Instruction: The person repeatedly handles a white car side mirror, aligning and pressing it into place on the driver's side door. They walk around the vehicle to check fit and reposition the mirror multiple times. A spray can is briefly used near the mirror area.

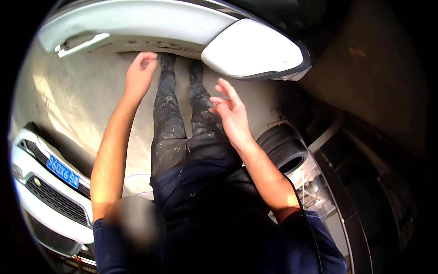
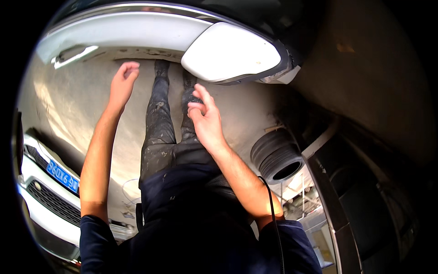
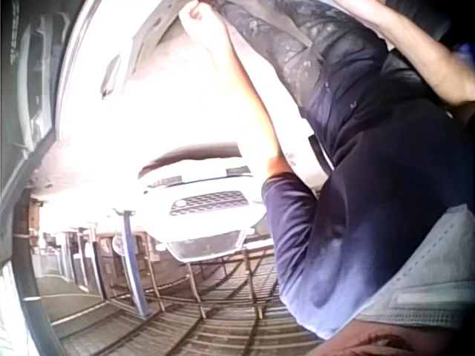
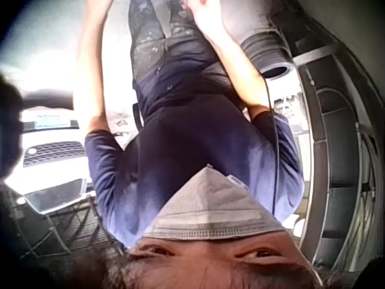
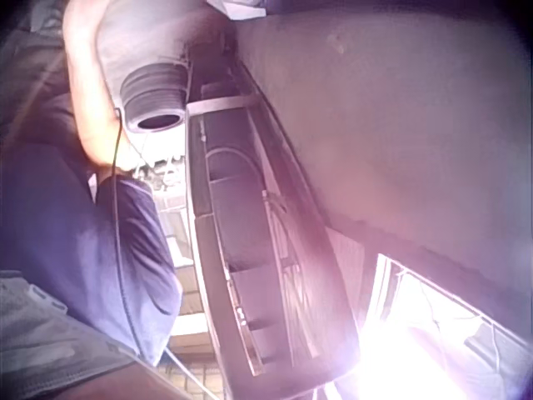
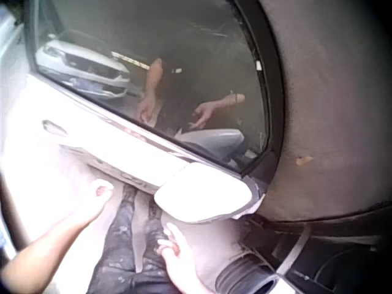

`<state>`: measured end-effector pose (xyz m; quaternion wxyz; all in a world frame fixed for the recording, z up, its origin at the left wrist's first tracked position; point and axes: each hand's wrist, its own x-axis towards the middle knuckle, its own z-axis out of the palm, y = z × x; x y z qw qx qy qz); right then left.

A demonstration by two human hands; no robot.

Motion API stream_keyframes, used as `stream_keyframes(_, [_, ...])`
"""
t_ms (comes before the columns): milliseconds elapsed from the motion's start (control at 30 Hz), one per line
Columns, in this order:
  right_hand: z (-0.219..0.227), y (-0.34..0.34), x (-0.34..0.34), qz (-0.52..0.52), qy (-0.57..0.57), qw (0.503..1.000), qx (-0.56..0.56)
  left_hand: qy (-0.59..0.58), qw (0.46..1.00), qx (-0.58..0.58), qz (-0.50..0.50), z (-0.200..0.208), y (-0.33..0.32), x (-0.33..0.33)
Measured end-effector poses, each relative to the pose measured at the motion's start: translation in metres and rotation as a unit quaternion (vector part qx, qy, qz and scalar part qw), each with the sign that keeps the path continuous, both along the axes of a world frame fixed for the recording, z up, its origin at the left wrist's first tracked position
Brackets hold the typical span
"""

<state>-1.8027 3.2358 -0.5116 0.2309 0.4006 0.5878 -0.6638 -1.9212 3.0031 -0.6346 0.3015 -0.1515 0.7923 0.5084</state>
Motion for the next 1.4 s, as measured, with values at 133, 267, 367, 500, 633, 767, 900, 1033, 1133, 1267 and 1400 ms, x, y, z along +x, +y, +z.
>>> stream_keyframes(133, [0.0,-0.003,0.016,0.147,-0.012,0.986,-0.08,-0.049,0.993,-0.073,0.075,-0.013,-0.079,0.112])
stream_keyframes(267, [0.002,0.005,0.025,0.339,0.009,0.94,-0.046,-0.059,0.984,-0.137,0.094,-0.016,-0.102,0.261])
stream_keyframes(367, [0.016,0.004,0.022,0.463,0.044,0.885,0.022,-0.096,0.978,-0.158,0.098,0.011,-0.097,0.371])
stream_keyframes(500, [0.025,-0.014,0.015,0.51,0.09,0.855,0.041,-0.204,0.952,-0.145,0.175,0.041,-0.086,0.494])
stream_keyframes(633, [0.028,-0.047,0.024,0.554,0.125,0.822,0.041,-0.222,0.933,-0.084,0.269,0.07,-0.055,0.577])
stream_keyframes(767, [0.03,-0.086,0.071,0.616,0.121,0.778,0.02,-0.19,0.906,-0.095,0.366,0.099,-0.014,0.607])
stream_keyframes(900, [0.05,-0.13,0.136,0.712,0.167,0.682,0.008,-0.111,0.87,0.006,0.48,0.079,0.02,0.685])
stream_keyframes(1033, [0.061,-0.189,0.2,0.736,0.355,0.576,0.021,-0.009,0.854,-0.025,0.52,0.076,0.017,0.744])
stream_keyframes(1133, [0.058,-0.232,0.276,0.794,0.375,0.478,-0.011,0.01,0.791,-0.079,0.606,0.037,0.054,0.85])
stream_keyframes(1267, [0.073,-0.262,0.337,0.825,0.36,0.435,0.025,-0.079,0.761,-0.131,0.631,0.033,0.012,0.9])
stream_keyframes(1400, [0.134,-0.346,0.438,0.895,0.379,0.233,-0.041,-0.065,0.687,-0.158,0.706,0.076,-0.006,0.969])
